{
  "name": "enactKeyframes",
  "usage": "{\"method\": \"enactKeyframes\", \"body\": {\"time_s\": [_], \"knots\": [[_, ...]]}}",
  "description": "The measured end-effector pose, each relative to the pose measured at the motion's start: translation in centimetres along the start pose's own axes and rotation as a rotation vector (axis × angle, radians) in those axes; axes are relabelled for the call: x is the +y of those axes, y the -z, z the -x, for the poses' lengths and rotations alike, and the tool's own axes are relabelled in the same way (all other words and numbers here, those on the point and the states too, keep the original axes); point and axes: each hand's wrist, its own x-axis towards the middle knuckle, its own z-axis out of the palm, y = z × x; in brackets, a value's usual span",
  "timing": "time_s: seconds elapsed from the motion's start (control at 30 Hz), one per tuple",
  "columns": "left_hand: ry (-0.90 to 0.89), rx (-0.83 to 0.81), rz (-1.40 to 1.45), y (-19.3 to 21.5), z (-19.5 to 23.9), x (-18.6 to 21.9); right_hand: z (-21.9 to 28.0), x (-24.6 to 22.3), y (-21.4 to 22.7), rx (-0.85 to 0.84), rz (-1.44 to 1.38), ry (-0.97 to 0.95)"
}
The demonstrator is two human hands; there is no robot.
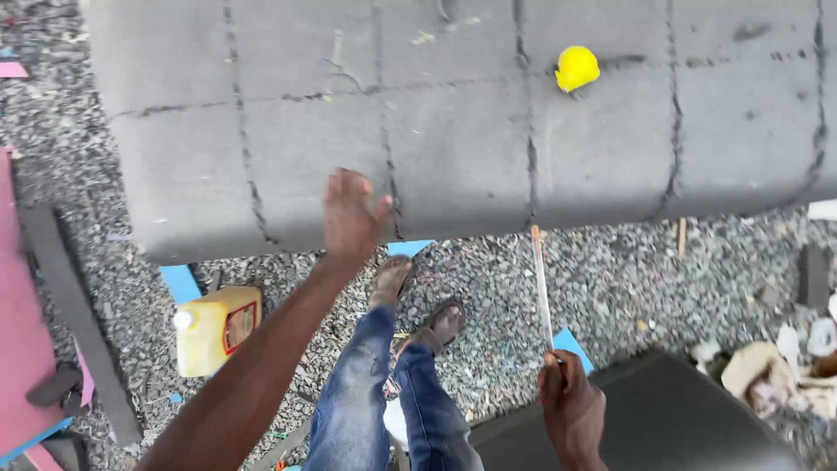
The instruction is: The person uses a knife to cut a large piece of gray foam, following pre-marked lines to separate sections. They also move a yellow container and a wooden stick out of the way to access the work area.
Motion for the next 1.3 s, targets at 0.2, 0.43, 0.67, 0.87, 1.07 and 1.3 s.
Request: {"method": "enactKeyframes", "body": {"time_s": [0.2,0.43,0.67,0.87,1.07,1.3], "knots": [[0.604,-0.441,0.004,-1.5,-4.6,-11.5,-2.0,-20.5,2.6,0.224,-0.597,0.312],[0.336,-0.744,-0.316,1.4,-6.4,-10.1,-14.0,-27.4,-7.9,0.013,-0.465,0.367],[0.520,-0.805,-0.078,-0.6,-5.8,-10.2,-11.1,-39.6,-3.3,0.076,-0.688,0.183],[0.481,-0.939,-0.112,-2.7,-8.0,-11.4,-17.1,-48.3,-0.1,0.012,-0.801,0.434],[0.478,-0.936,0.212,4.2,-31.0,-16.0,-28.3,-52.5,-1.4,0.240,-0.442,0.634],[0.037,0.153,-0.022,-1.0,-49.3,-28.3,-40.1,-59.2,-0.3,0.449,-0.124,0.721]]}}
